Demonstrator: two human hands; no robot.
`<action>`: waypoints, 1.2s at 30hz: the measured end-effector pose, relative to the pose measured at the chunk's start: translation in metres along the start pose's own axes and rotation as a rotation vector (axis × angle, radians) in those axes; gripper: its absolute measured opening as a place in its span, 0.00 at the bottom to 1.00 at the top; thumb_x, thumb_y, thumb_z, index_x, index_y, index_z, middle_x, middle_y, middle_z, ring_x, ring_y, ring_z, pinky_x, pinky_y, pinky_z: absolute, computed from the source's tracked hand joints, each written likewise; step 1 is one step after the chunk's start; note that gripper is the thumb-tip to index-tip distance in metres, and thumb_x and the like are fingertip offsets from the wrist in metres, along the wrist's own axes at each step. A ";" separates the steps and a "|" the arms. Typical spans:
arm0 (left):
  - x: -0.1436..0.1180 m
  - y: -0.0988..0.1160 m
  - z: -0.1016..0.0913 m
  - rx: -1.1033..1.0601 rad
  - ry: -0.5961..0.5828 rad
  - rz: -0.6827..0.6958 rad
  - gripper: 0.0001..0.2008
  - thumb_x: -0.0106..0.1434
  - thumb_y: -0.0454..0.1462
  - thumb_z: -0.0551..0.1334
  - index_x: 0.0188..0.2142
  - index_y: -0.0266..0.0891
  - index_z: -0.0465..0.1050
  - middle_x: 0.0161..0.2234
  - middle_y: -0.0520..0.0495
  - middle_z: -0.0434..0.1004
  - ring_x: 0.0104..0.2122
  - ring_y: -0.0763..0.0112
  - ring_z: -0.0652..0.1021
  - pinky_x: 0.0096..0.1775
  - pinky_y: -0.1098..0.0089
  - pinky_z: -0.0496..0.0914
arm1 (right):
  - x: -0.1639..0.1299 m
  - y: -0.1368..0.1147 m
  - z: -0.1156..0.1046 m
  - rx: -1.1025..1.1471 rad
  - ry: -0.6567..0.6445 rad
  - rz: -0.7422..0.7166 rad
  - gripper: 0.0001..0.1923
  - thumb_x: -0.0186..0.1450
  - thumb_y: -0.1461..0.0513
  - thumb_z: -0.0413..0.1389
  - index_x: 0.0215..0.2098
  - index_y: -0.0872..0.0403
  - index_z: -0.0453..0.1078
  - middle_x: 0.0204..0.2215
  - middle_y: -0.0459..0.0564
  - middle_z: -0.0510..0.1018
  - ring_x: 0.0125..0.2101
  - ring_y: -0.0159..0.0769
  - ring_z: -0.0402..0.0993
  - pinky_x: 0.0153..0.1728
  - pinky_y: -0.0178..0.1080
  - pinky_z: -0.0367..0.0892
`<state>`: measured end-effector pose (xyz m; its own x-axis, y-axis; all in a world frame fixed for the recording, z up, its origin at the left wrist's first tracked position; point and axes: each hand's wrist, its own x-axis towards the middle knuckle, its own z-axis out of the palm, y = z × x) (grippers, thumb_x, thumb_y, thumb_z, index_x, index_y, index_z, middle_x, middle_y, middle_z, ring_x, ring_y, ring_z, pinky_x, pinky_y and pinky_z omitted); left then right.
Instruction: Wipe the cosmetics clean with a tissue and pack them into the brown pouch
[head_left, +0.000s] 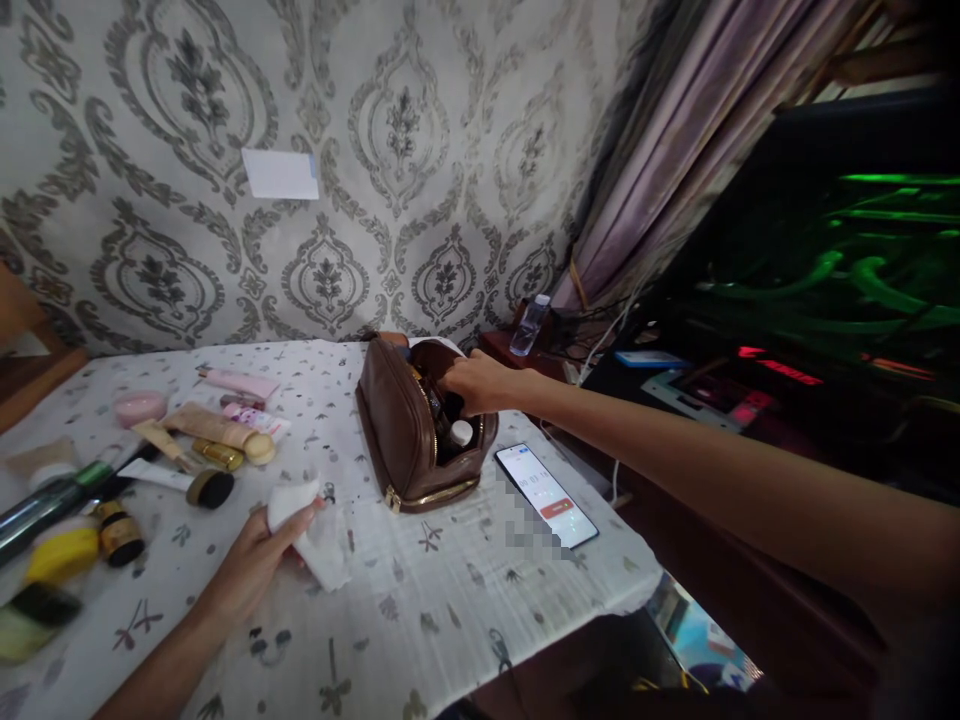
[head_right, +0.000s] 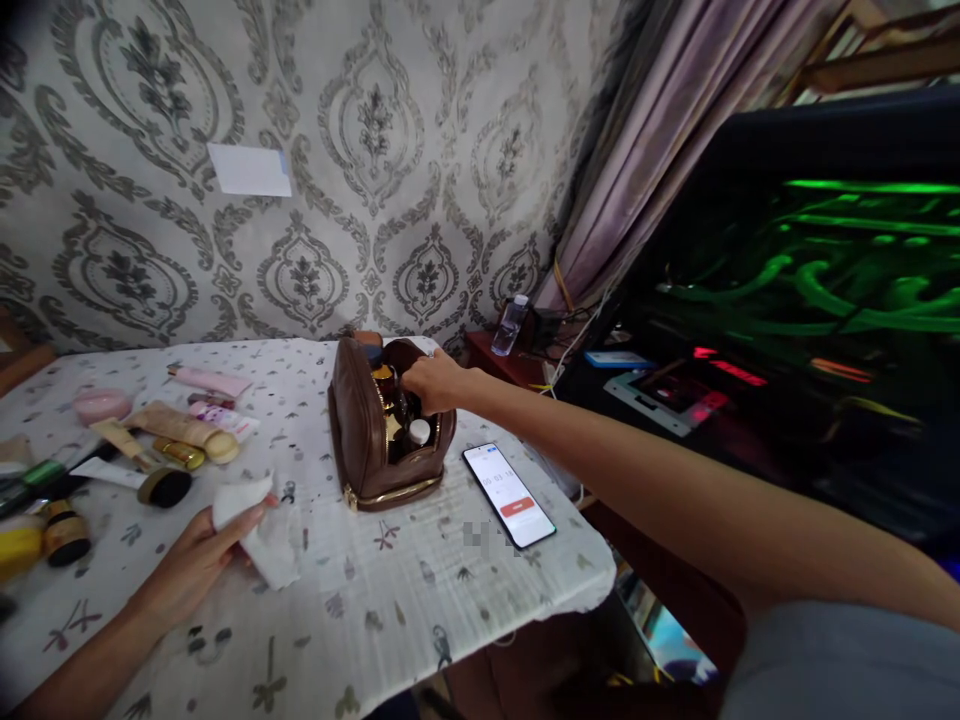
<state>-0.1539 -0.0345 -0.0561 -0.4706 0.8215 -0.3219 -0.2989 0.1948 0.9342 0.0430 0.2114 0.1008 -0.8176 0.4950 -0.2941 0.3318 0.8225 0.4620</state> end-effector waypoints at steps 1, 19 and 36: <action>0.000 0.000 0.000 0.008 -0.001 -0.003 0.29 0.42 0.52 0.75 0.38 0.34 0.81 0.25 0.49 0.75 0.25 0.69 0.72 0.24 0.71 0.67 | -0.001 0.000 -0.002 0.005 -0.006 -0.002 0.18 0.60 0.62 0.61 0.49 0.57 0.75 0.47 0.59 0.80 0.51 0.49 0.73 0.45 0.44 0.63; 0.004 -0.005 -0.005 -0.001 -0.034 -0.003 0.30 0.42 0.51 0.76 0.40 0.34 0.81 0.27 0.48 0.76 0.27 0.71 0.73 0.25 0.74 0.68 | -0.007 0.014 -0.006 0.125 0.071 -0.065 0.25 0.59 0.66 0.61 0.56 0.57 0.70 0.48 0.58 0.79 0.49 0.46 0.74 0.44 0.40 0.65; 0.001 -0.001 -0.005 0.048 -0.066 -0.023 0.29 0.43 0.52 0.75 0.38 0.34 0.82 0.27 0.49 0.75 0.26 0.73 0.70 0.24 0.74 0.67 | -0.033 -0.010 0.002 0.190 -0.006 -0.023 0.09 0.64 0.65 0.57 0.41 0.52 0.78 0.38 0.53 0.83 0.42 0.41 0.78 0.35 0.35 0.63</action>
<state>-0.1580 -0.0361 -0.0585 -0.4080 0.8497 -0.3340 -0.2679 0.2383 0.9335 0.0680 0.1873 0.1046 -0.8233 0.4766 -0.3081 0.3961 0.8714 0.2894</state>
